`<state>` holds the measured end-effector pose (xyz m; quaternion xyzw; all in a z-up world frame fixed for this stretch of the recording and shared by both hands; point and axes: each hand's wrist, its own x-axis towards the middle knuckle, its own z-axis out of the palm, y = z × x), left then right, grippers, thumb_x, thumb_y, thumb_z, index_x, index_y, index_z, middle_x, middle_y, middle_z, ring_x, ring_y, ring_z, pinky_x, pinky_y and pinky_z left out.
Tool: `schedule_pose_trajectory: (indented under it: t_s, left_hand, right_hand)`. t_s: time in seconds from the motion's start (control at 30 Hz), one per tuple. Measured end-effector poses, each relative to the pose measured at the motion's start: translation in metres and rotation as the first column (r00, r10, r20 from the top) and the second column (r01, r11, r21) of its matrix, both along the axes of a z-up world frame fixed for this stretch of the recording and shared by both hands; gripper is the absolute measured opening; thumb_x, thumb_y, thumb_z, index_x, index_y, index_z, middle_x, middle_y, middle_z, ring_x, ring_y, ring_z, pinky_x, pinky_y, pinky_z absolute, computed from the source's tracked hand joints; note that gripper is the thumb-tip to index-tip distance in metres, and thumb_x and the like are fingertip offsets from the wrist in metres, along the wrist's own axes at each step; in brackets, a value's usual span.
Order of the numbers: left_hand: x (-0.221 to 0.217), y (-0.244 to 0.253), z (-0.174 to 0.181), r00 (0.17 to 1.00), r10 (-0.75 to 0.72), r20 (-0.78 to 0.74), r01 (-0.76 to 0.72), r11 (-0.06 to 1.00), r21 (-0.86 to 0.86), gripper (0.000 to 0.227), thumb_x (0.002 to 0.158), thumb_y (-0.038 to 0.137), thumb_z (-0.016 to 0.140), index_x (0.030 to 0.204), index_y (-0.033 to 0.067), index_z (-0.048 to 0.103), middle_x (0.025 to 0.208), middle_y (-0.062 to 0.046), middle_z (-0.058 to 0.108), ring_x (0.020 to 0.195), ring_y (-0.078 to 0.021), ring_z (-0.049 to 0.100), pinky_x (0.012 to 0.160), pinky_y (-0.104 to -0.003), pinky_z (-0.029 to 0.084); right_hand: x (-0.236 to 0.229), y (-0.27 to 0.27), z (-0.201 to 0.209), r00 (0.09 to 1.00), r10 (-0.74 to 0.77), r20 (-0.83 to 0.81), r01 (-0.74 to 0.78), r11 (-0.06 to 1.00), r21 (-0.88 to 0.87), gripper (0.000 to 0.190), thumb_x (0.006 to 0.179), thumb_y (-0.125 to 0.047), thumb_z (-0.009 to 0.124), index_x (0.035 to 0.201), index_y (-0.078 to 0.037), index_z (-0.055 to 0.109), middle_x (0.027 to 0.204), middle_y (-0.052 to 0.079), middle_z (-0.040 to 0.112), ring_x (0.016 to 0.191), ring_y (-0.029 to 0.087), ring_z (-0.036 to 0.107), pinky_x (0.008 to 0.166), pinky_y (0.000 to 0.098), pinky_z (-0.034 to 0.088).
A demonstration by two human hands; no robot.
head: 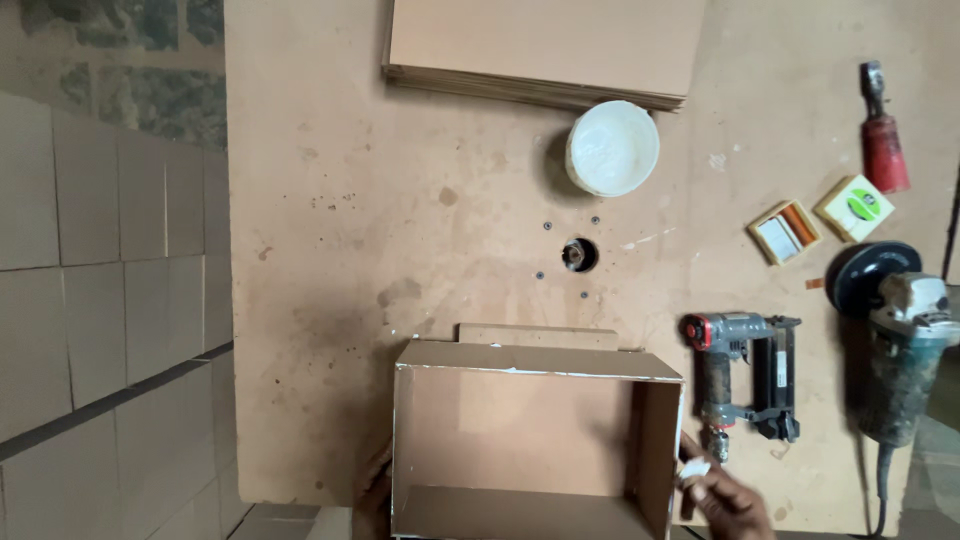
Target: The person applies glue to the edges of a wooden box frame using a small stick, then places a flat wooden panel on top. They use a pneumatic nail gun to fasten the panel to the frame, securing the box structure. The process is repeated for a second box.
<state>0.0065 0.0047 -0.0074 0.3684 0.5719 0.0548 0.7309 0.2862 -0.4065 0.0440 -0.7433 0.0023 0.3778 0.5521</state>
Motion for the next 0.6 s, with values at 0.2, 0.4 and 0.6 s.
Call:
schedule_pose_trajectory:
  t_s: [0.2,0.4,0.6]
  left_hand:
    - [0.005,0.019,-0.02,1.0,0.009,0.026,-0.01,0.999,0.038,0.046,0.103,0.025,0.047,0.138,-0.0033,0.058,0.134,-0.019,0.067,0.121,-0.0277,0.066,0.102,-0.04,0.051]
    - [0.004,0.035,-0.029,0.999,0.04,0.026,-0.042,0.997,0.061,0.045,0.104,0.024,0.047,0.137,-0.0037,0.059,0.134,-0.02,0.068,0.121,-0.028,0.066,0.102,-0.041,0.051]
    - [0.01,0.034,-0.032,0.998,0.013,-0.067,0.011,0.936,0.351,0.042,0.104,0.025,0.053,0.132,-0.0037,0.065,0.122,-0.022,0.074,0.095,-0.0257,0.069,0.069,-0.034,0.044]
  right_hand:
    - [0.135,0.074,0.071,0.875,0.222,0.43,0.004,0.886,-0.464,0.029,0.103,-0.011,0.062,0.129,-0.005,0.073,0.097,0.015,0.076,0.081,0.022,0.069,0.071,0.0371,0.057]
    - [0.264,0.203,0.065,0.436,0.657,0.615,-0.107,0.716,-0.69,0.031,0.09,-0.001,0.057,0.121,-0.002,0.059,0.089,0.022,0.069,0.078,0.044,0.066,0.07,0.0546,0.051]
    - [0.313,0.272,0.038,0.072,0.785,0.616,-0.005,0.618,-0.786,0.027,0.084,-0.003,0.061,0.109,-0.007,0.068,0.095,0.014,0.071,0.092,0.034,0.069,0.079,0.0473,0.055]
